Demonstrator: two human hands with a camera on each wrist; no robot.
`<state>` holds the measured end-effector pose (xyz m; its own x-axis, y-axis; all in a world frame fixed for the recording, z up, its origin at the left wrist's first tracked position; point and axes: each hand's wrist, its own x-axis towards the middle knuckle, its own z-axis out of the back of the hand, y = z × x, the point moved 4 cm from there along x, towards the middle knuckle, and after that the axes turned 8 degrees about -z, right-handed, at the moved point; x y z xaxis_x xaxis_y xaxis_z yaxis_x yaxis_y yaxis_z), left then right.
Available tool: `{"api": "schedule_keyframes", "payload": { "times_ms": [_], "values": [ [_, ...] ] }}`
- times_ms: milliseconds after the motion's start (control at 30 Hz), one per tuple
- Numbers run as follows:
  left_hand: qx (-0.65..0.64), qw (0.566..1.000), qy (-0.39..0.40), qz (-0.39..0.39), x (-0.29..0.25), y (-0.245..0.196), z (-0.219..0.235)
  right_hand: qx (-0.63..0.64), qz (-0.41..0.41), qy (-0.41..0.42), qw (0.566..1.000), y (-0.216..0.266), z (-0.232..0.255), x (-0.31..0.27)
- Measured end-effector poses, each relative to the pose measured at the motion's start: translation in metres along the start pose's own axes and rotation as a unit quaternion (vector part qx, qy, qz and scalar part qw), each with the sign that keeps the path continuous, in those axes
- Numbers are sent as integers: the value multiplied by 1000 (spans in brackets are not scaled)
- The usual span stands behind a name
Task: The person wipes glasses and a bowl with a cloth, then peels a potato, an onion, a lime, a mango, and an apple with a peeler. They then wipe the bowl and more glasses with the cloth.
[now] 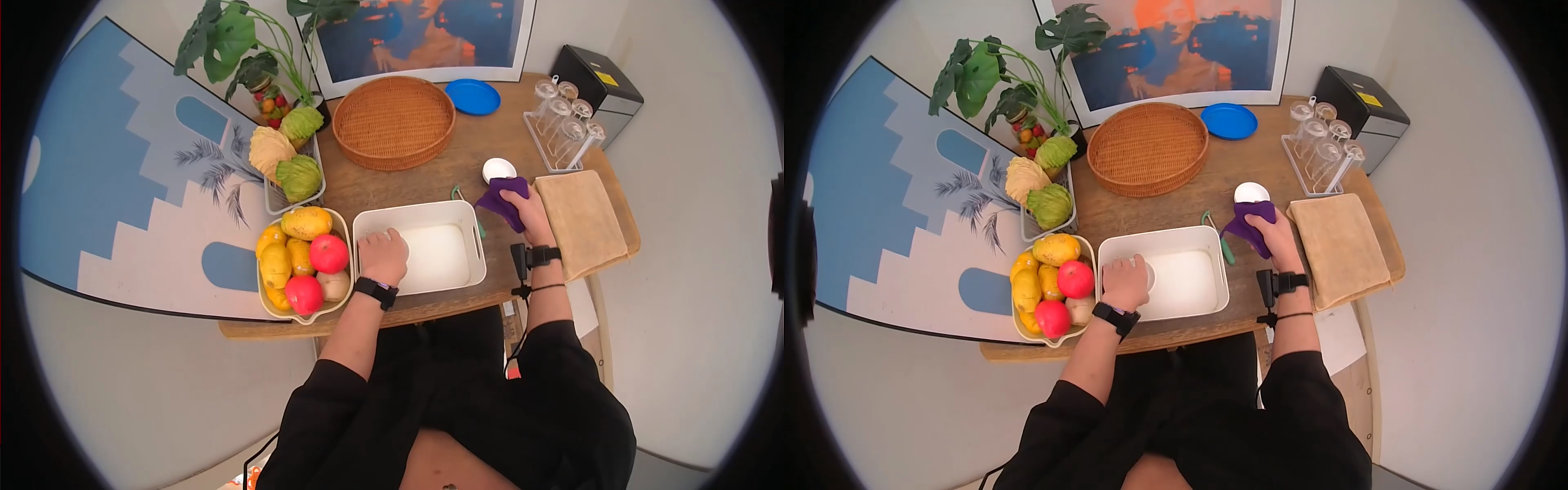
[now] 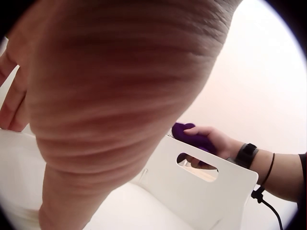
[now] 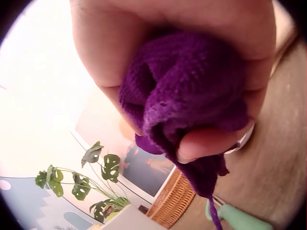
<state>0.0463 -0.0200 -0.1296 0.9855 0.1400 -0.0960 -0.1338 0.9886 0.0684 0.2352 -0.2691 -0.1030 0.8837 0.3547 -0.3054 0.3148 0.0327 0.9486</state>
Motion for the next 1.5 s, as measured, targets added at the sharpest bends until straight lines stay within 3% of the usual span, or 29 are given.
{"api": "schedule_keyframes", "payload": {
  "times_ms": [33,100,167,300,367,400,467,567,633,800,900,967,1033,1100,1133,1167,1233,1367,1433,1500],
  "values": [
    [-1,1000,-1,6,1,0,-2,31,41,-1,999,9,-4,-15],
    [0,1000,1,8,2,-1,-2,46,34,22,998,16,-10,-39],
    [-33,999,-3,33,1,-1,6,62,149,80,984,29,-25,-65],
    [-138,989,4,54,-19,-10,68,54,207,162,963,43,-50,-95],
    [-269,940,-209,-12,-38,-17,106,65,209,182,959,47,-66,-104],
    [-268,941,-206,-10,-45,-22,116,75,211,205,953,49,-76,-110],
    [-308,887,-336,-80,-61,-34,140,59,209,230,949,46,-99,-123],
    [-295,868,-381,-124,-66,-41,131,-21,209,251,945,38,-126,-133],
    [-282,867,-388,-138,-67,-37,123,-44,206,224,952,30,-129,-128],
    [-270,863,-387,-179,-64,-30,120,-40,175,271,946,34,-127,-138],
    [-289,852,-401,-173,-64,-29,135,67,153,313,935,28,-125,-135],
    [-285,865,-380,-161,-63,-29,145,242,76,315,914,12,-125,-127],
    [-296,863,-384,-144,-62,-25,149,264,77,320,907,3,-129,-126],
    [-306,860,-388,-127,-63,-23,155,401,-16,335,852,-10,-133,-122],
    [-309,856,-400,-109,-65,-22,159,431,-32,369,823,-11,-133,-124],
    [-312,851,-412,-92,-68,-21,163,431,-32,369,823,-11,-134,-124],
    [-324,853,-395,-106,-73,-27,170,464,-39,411,783,-11,-140,-127],
    [-334,876,-324,-127,-75,-41,163,444,-14,380,812,-18,-138,-137],
    [-322,887,-313,-111,-75,-39,160,347,-6,354,868,-17,-137,-143],
    [-309,897,-301,-97,-72,-38,159,384,-16,354,853,-7,-137,-148]
  ]
}}
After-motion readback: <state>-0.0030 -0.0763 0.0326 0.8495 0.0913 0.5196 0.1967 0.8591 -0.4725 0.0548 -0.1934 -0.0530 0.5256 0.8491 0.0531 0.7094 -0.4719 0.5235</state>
